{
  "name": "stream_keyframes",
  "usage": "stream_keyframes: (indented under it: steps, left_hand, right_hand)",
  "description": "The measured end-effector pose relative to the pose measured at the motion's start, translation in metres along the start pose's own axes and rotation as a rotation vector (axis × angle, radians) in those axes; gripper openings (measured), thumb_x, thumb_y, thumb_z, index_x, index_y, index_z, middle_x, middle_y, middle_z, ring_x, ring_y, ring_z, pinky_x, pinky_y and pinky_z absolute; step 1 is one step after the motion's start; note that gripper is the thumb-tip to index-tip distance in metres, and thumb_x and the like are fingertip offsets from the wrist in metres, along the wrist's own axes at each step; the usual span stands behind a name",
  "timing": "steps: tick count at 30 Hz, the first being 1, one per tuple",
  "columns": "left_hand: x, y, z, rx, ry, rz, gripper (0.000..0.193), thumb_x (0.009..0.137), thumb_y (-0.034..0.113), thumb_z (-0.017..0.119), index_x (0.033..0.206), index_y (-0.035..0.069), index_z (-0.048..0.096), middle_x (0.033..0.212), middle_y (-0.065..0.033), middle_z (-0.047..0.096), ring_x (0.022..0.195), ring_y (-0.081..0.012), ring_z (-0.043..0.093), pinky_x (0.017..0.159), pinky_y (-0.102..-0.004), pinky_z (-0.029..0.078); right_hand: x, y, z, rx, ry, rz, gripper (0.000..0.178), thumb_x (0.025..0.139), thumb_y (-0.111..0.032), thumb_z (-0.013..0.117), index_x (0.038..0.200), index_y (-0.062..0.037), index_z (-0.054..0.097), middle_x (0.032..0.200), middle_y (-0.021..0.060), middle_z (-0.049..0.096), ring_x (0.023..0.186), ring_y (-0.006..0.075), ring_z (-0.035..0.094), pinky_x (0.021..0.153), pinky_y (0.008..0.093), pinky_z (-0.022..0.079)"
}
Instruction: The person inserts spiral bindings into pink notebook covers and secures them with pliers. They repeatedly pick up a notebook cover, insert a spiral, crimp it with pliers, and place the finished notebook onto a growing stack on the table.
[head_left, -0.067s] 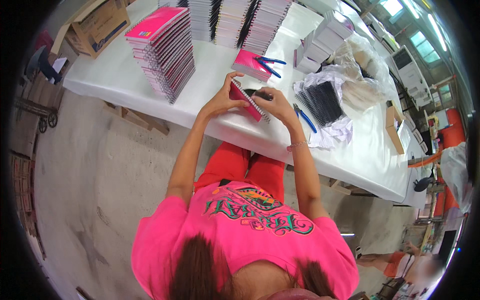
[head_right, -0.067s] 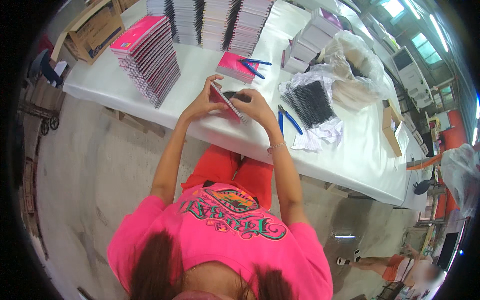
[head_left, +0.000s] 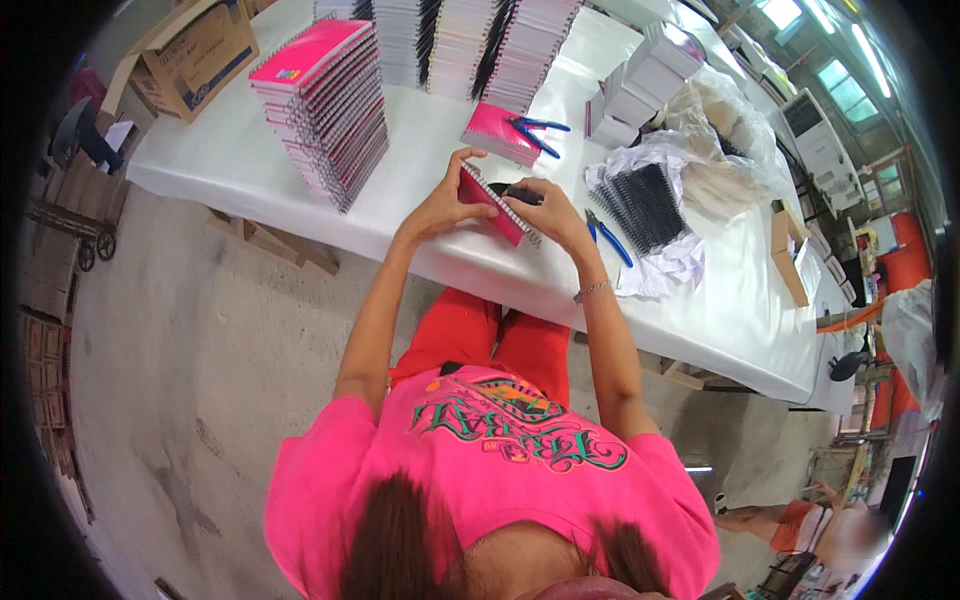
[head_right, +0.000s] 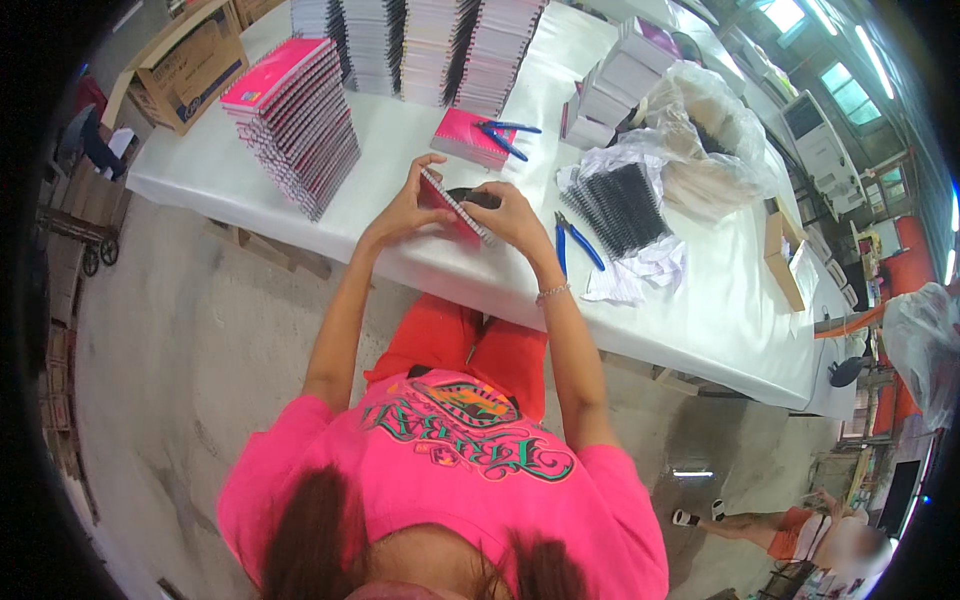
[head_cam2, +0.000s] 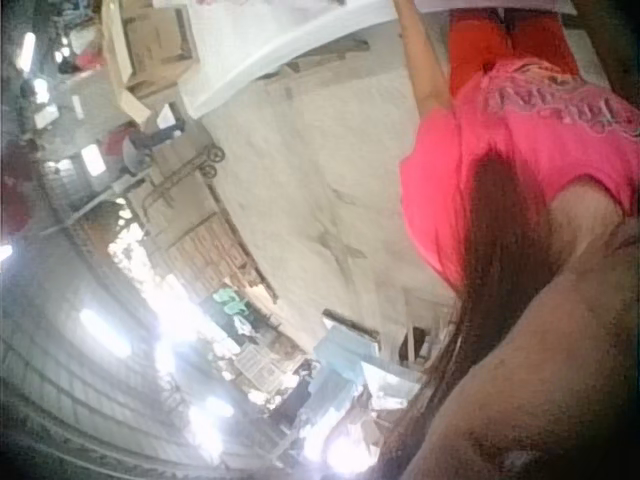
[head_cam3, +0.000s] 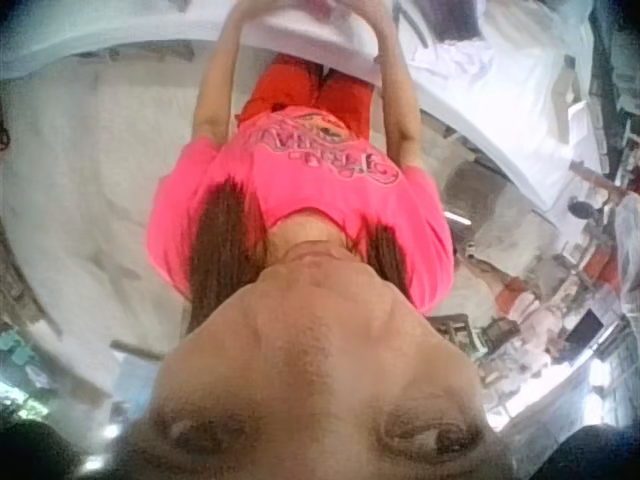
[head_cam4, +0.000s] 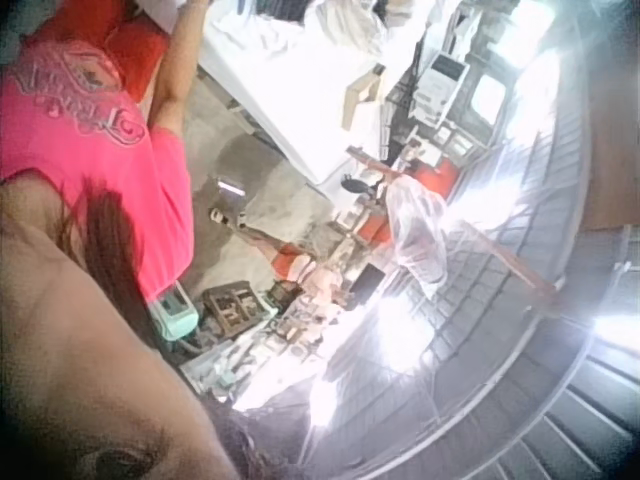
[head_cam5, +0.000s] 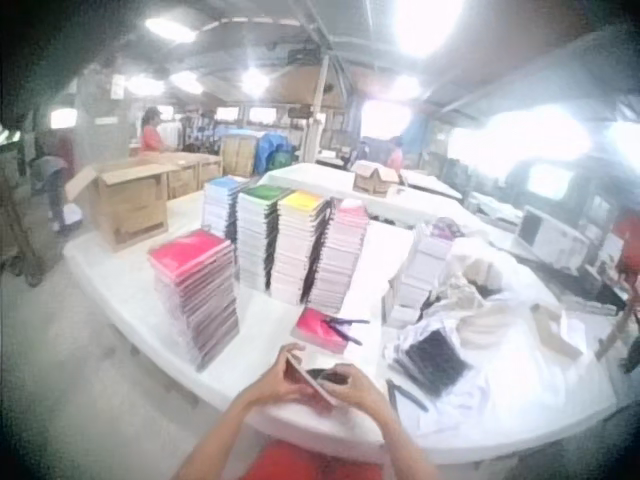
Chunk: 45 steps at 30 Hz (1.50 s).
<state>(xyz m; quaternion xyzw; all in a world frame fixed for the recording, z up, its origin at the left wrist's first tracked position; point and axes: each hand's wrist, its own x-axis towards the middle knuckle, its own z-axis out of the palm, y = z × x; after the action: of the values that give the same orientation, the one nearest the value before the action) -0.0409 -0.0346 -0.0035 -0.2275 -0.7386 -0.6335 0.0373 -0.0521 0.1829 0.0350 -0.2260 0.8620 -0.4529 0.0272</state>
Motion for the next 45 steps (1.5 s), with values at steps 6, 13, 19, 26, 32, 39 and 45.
stream_keyframes:
  steps: [6,13,19,26,32,39,45]
  left_hand:
    - [-0.008,-0.005,0.022,0.033,0.212,-0.031,0.059,0.086,0.018,0.075,0.13,0.008,0.036,0.12,-0.0108,0.048,0.11,-0.021,0.051,0.098,-0.0349,0.042]
    - [-0.027,0.007,0.061,-0.007,0.373,0.056,0.032,0.097,0.013,0.058,0.124,0.001,0.048,0.118,-0.0118,0.055,0.112,-0.0216,0.053,0.099,-0.0344,0.041]
    - [-0.027,0.032,0.052,-0.056,0.304,-0.035,0.024,0.094,0.014,0.064,0.115,0.001,0.063,0.105,-0.0071,0.068,0.089,-0.0124,0.063,0.081,-0.0275,0.05]
    - [-0.027,0.024,0.044,-0.04,0.247,-0.082,0.024,0.094,0.011,0.064,0.115,0.001,0.064,0.096,-0.0059,0.071,0.085,-0.0103,0.065,0.077,-0.0255,0.051]
    - [-0.028,0.036,0.046,-0.186,0.277,-0.101,0.021,0.093,0.003,0.06,0.114,0.0,0.064,0.095,-0.0074,0.072,0.092,-0.0123,0.069,0.08,-0.026,0.055]
    - [-0.031,0.031,0.044,-0.036,0.285,-0.044,0.028,0.091,-0.003,0.056,0.117,-0.001,0.064,0.101,-0.0124,0.073,0.096,-0.0164,0.071,0.084,-0.029,0.057]
    - [-0.037,0.039,0.045,-0.08,0.291,-0.085,0.024,0.094,-0.001,0.055,0.116,-0.002,0.065,0.103,-0.0103,0.072,0.099,-0.0142,0.069,0.083,-0.0258,0.056]
  right_hand:
    - [-0.021,0.029,-0.013,-0.167,0.315,-0.113,0.058,0.077,-0.036,0.082,0.124,-0.0089,0.062,0.137,0.0281,0.048,0.133,0.0399,0.041,0.104,0.0448,0.039]
    - [-0.11,0.068,-0.031,-0.699,0.457,0.301,0.058,0.079,-0.033,0.077,0.129,-0.0113,0.057,0.119,0.0258,0.052,0.115,0.0424,0.048,0.099,0.0531,0.037]
    - [-0.114,0.033,-0.024,-0.36,0.825,0.065,0.052,0.082,-0.02,0.074,0.128,-0.0035,0.055,0.113,0.0233,0.052,0.109,0.0366,0.049,0.097,0.045,0.04]
    - [-0.105,-0.048,0.036,-0.245,0.618,-0.167,0.055,0.078,-0.019,0.078,0.128,-0.0071,0.057,0.117,0.02,0.054,0.104,0.0364,0.055,0.091,0.0441,0.045]
    - [-0.101,-0.054,0.068,-0.266,0.551,-0.122,0.055,0.075,-0.021,0.078,0.126,-0.0111,0.06,0.118,0.021,0.054,0.108,0.0366,0.056,0.089,0.0446,0.046]
    - [-0.1,-0.059,0.072,-0.305,0.555,-0.107,0.054,0.075,-0.02,0.077,0.125,-0.0088,0.06,0.115,0.0191,0.055,0.105,0.0361,0.058,0.088,0.0447,0.047]
    - [-0.1,-0.061,0.076,-0.262,0.583,-0.141,0.049,0.076,-0.017,0.075,0.122,-0.0067,0.061,0.109,0.0173,0.057,0.098,0.0351,0.062,0.079,0.0426,0.051]
